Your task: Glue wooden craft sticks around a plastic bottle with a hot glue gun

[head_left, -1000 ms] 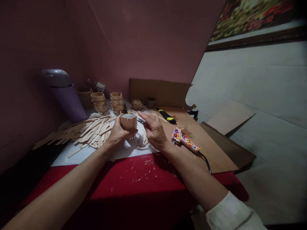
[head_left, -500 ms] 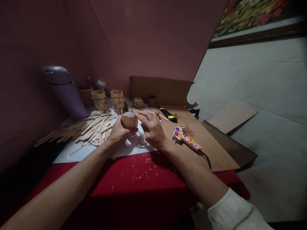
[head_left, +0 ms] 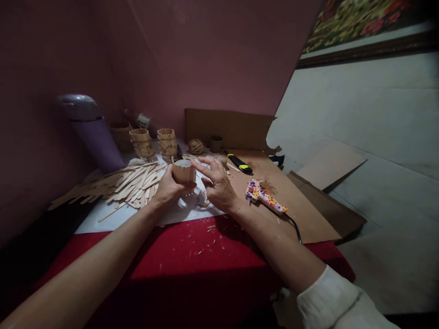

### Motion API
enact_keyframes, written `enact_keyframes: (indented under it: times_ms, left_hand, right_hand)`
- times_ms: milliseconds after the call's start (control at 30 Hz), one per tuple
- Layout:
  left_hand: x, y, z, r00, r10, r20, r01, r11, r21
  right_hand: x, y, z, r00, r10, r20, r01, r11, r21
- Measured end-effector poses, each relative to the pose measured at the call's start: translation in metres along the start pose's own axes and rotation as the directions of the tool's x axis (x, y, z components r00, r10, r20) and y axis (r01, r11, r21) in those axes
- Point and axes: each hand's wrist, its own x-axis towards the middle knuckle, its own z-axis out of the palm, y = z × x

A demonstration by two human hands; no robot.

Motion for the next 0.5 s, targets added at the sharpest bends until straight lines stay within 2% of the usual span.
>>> enact_keyframes:
  times_ms: [333,400,500]
  left_hand:
    - [0.004,-0.005,-0.001,0.999,-0.013,-0.033,0.012,1.000,-0.020]
    - [0.004,-0.002,-0.001,0.998,-0.026,-0.049,0.022,0.997,-0.075]
    - [0.000,0.009,-0.001,0.998,-0.060,-0.028,0.051,0.963,-0.265]
  right_hand:
    - [0.000,-0.002,0.000,1.000,-0.015,-0.024,0.016,1.000,0.016]
    - [0.000,-0.004,-0.002,0.999,-0.012,-0.034,0.013,1.000,0.020]
    - [-0.001,-0.006,-0.002,0.998,-0.013,-0.057,0.014,1.000,0.009]
